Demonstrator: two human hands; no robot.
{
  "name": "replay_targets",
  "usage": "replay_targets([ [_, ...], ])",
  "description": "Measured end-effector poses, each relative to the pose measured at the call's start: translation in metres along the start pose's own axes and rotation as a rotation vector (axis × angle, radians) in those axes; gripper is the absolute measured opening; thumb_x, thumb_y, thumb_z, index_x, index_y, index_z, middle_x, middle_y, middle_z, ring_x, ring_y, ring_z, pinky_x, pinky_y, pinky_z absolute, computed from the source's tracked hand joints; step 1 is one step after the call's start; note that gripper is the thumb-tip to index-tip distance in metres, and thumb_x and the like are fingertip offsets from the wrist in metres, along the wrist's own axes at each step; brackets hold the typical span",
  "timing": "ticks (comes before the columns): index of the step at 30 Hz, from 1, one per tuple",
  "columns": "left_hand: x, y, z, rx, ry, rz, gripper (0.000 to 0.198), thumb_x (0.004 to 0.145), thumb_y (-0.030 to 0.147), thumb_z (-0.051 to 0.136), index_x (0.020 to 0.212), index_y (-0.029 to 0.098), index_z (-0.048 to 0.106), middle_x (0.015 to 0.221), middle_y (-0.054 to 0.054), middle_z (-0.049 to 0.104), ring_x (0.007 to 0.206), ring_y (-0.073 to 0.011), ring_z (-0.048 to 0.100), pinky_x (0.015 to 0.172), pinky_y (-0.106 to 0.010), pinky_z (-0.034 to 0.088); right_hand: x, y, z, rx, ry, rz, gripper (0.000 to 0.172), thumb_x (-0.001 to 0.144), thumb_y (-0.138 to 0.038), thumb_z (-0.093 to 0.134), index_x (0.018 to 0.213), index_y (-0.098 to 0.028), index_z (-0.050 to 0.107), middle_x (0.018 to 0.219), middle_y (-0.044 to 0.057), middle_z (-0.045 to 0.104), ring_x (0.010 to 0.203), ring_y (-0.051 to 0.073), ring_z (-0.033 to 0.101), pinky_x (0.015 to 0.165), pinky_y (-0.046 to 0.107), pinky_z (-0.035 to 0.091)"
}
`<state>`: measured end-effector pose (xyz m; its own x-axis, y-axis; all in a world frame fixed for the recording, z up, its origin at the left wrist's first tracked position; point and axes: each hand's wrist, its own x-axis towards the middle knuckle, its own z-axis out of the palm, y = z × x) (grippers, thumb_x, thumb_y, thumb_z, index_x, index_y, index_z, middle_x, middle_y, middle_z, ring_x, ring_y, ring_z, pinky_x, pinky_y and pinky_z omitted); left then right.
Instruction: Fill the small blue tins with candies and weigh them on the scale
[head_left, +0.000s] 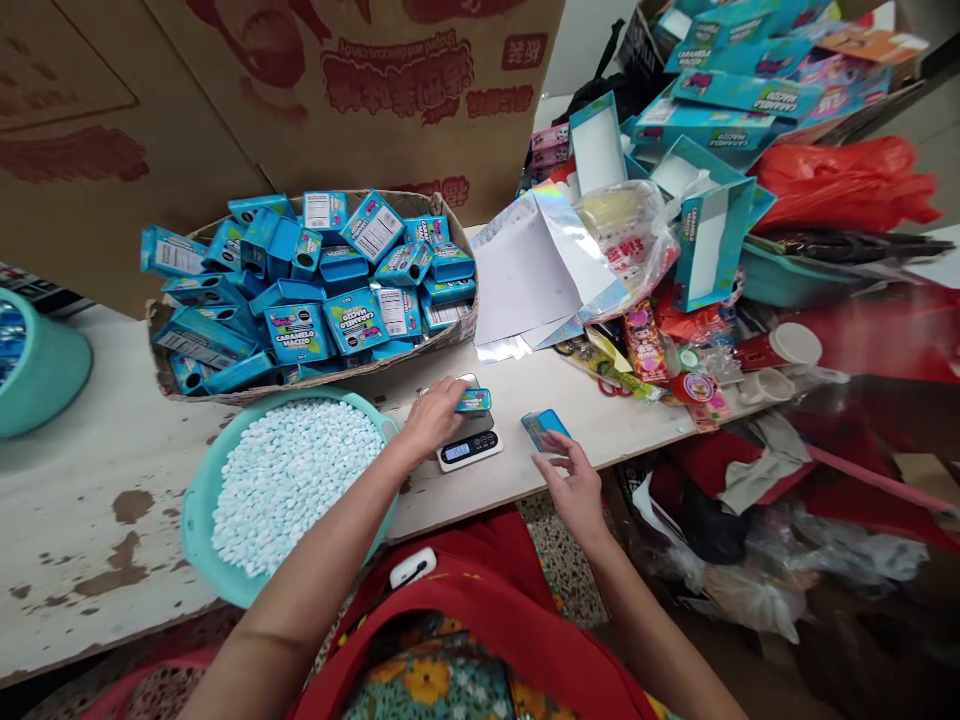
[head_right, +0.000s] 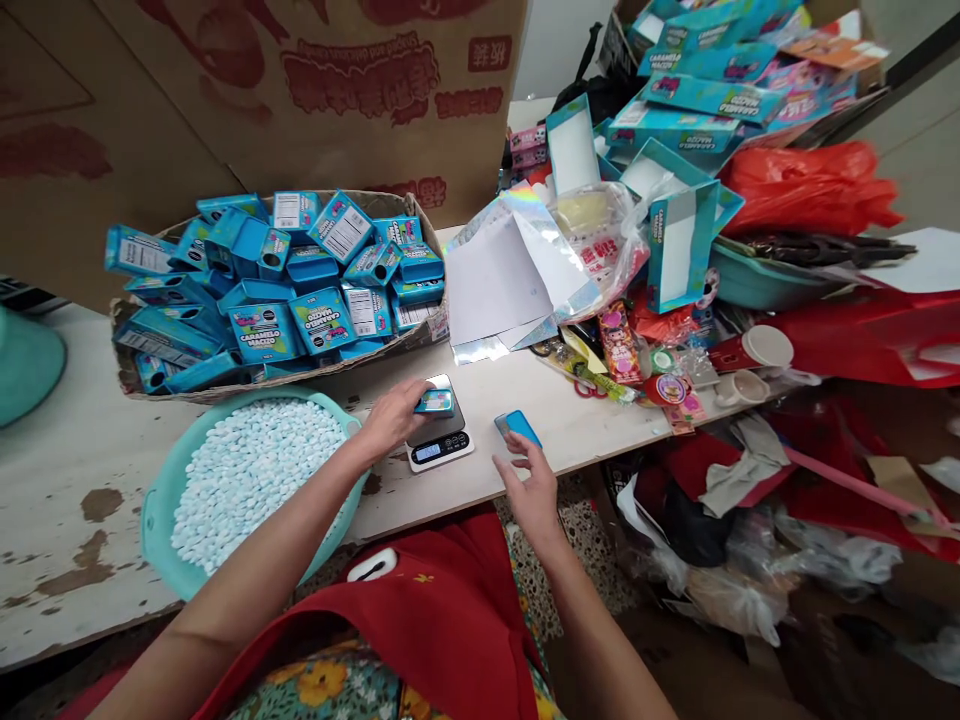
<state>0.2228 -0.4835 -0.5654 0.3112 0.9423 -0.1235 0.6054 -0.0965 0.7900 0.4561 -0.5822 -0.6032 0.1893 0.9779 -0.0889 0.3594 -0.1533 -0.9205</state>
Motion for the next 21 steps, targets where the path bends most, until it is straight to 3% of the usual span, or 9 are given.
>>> replay_targets([
  [3, -0.030, 0.008, -0.008, -0.163, -0.060, -0.024, 0.040, 0.072, 0.030, 0.068, 0.109, 0.024, 0.057, 0.099, -0.002, 0.060, 0.091, -0.0216, 0.055, 0.082, -0.032, 0.042, 0.008, -0.027, 0.028, -0.002, -0.135, -0.126, 0.074, 0.068, -0.042, 0.076, 0.131, -0.021, 0.043, 0.130, 0.012, 0.052, 0.116, 0.028, 0.051, 0.093, 0.043, 0.044],
  [5, -0.052, 0.012, -0.010, -0.401, -0.017, -0.116, 0.044, 0.068, 0.036, 0.072, 0.109, 0.023, 0.059, 0.096, -0.001, 0.061, 0.088, -0.0196, 0.056, 0.080, -0.029, 0.042, 0.011, -0.050, 0.048, -0.010, -0.295, -0.130, 0.063, 0.068, -0.043, 0.076, 0.122, -0.020, 0.051, 0.115, 0.008, 0.061, 0.103, 0.026, 0.058, 0.088, 0.040, 0.047],
  [8, -0.079, 0.017, -0.019, -0.951, 0.286, -0.279, 0.045, 0.075, 0.051, 0.064, 0.108, 0.020, 0.062, 0.104, -0.005, 0.062, 0.094, -0.0193, 0.057, 0.083, -0.029, 0.044, 0.007, -0.086, 0.073, -0.024, -0.430, -0.157, 0.044, 0.072, -0.043, 0.073, 0.106, -0.020, 0.058, 0.093, 0.003, 0.066, 0.083, 0.022, 0.061, 0.075, 0.034, 0.050],
  [10, -0.092, 0.020, -0.030, -1.331, 0.475, -0.293, 0.054, 0.081, 0.061, 0.050, 0.108, 0.016, 0.062, 0.108, -0.009, 0.062, 0.100, -0.0210, 0.057, 0.087, -0.032, 0.044, 0.001, -0.107, 0.085, -0.046, -0.430, -0.262, 0.043, 0.073, -0.041, 0.072, 0.108, -0.022, 0.057, 0.098, 0.003, 0.065, 0.087, 0.022, 0.060, 0.078, 0.034, 0.048],
  [12, -0.100, 0.021, -0.044, -1.545, 0.568, -0.264, 0.058, 0.084, 0.063, 0.044, 0.104, 0.013, 0.064, 0.105, -0.012, 0.064, 0.100, -0.0221, 0.058, 0.088, -0.034, 0.045, -0.003, -0.123, 0.098, -0.084, -0.445, -0.371, 0.040, 0.076, -0.039, 0.071, 0.109, -0.023, 0.056, 0.101, 0.004, 0.064, 0.091, 0.023, 0.059, 0.080, 0.034, 0.047],
  [17, -0.115, 0.001, -0.060, -1.664, 0.759, -0.397, 0.036, 0.085, 0.047, 0.055, 0.087, 0.012, 0.063, 0.080, -0.006, 0.063, 0.075, -0.0162, 0.061, 0.075, -0.030, 0.048, -0.006, -0.133, 0.134, -0.171, -0.523, -0.460, 0.033, 0.078, -0.037, 0.068, 0.105, -0.021, 0.057, 0.096, 0.006, 0.063, 0.088, 0.025, 0.059, 0.077, 0.036, 0.046],
  [21, -0.132, -0.013, -0.062, -1.615, 0.770, -0.286, 0.025, 0.082, 0.036, 0.060, 0.094, 0.014, 0.063, 0.088, -0.006, 0.064, 0.086, -0.0175, 0.062, 0.082, -0.030, 0.047, -0.010, -0.130, 0.153, -0.131, -0.560, -0.458, 0.036, 0.075, -0.038, 0.070, 0.105, -0.022, 0.056, 0.097, 0.005, 0.064, 0.087, 0.024, 0.059, 0.076, 0.035, 0.046],
])
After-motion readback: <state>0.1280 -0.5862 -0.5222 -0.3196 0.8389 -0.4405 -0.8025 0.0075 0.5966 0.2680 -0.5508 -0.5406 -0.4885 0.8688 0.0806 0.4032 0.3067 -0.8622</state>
